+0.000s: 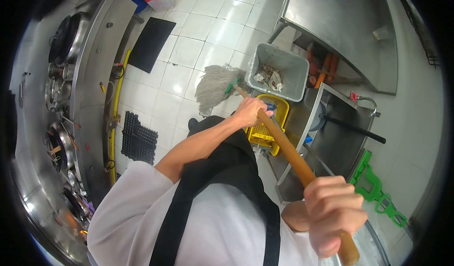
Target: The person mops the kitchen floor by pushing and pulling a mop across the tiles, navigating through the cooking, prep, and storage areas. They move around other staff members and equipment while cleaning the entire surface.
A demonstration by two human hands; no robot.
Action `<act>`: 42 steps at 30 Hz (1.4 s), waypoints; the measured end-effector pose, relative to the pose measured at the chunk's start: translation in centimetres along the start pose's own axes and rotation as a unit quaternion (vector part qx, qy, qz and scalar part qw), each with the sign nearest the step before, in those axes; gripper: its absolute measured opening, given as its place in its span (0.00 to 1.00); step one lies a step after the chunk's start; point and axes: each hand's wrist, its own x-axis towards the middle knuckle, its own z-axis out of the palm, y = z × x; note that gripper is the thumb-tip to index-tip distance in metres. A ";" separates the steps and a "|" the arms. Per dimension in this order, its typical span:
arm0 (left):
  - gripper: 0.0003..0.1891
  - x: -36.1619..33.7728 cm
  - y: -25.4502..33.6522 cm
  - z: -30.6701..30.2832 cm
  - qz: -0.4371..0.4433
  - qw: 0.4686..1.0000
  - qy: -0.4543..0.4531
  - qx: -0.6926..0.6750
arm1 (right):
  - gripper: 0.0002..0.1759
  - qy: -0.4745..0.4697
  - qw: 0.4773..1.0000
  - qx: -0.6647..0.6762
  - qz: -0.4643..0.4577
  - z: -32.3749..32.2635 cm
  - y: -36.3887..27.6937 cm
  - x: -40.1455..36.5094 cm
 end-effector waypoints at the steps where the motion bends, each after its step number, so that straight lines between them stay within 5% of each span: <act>1: 0.23 0.2 -0.6 0.8 0.011 0.999 0.028 -0.017 | 0.30 0.040 0.999 -0.013 0.001 -0.4 -0.2 -0.8; 8: 0.15 -0.7 -7.7 -3.1 -0.022 0.997 -0.022 0.074 | 0.30 0.108 0.993 0.045 -0.034 1.0 6.0 -1.3; 10: 0.11 -1.4 -12.5 -4.4 -0.014 0.988 0.098 0.115 | 0.28 0.090 0.992 0.083 -0.030 2.9 8.7 -0.6; 14: 0.09 -2.3 -20.0 -9.6 -0.116 0.972 0.140 0.148 | 0.23 0.074 0.987 0.139 -0.014 6.2 15.9 -0.3; 18: 0.14 -3.3 -25.9 -14.7 -0.297 0.919 0.050 0.253 | 0.19 0.023 0.994 0.108 0.025 8.8 23.3 -1.5; 21: 0.18 -3.0 -28.0 -18.5 -0.340 0.899 -0.027 0.275 | 0.14 -0.004 0.996 0.078 0.035 11.2 26.0 -1.3; 23: 0.17 -2.2 -28.3 -20.7 -0.332 0.899 -0.084 0.273 | 0.14 0.020 0.995 0.080 0.053 11.8 25.7 0.0; 26: 0.11 -1.1 -29.6 -21.7 -0.206 0.928 -0.104 0.292 | 0.16 0.105 0.988 0.072 0.089 13.2 23.9 1.6; 29: 0.07 0.4 -27.9 -23.3 -0.084 0.955 -0.189 0.210 | 0.20 0.175 0.979 0.047 0.098 14.5 20.3 4.0; 30: 0.05 0.3 -27.8 -22.9 0.007 0.976 -0.153 0.156 | 0.21 0.173 0.979 0.042 0.097 14.6 18.8 4.7; 34: 0.06 -0.2 -22.9 -20.9 0.081 0.961 -0.262 0.039 | 0.25 0.266 0.957 -0.003 0.112 17.4 11.3 5.8; 38: 0.07 -1.4 -17.1 -17.5 0.082 0.924 -0.372 -0.018 | 0.24 0.467 0.880 -0.066 0.062 21.1 6.1 5.2; 40: 0.07 -0.9 -14.1 -14.3 0.178 0.898 -0.402 -0.024 | 0.21 0.556 0.814 -0.145 0.089 20.9 3.9 3.1; 42: 0.07 -1.0 -10.5 -11.9 0.134 0.876 -0.463 0.016 | 0.18 0.589 0.768 -0.229 0.104 20.4 1.8 0.7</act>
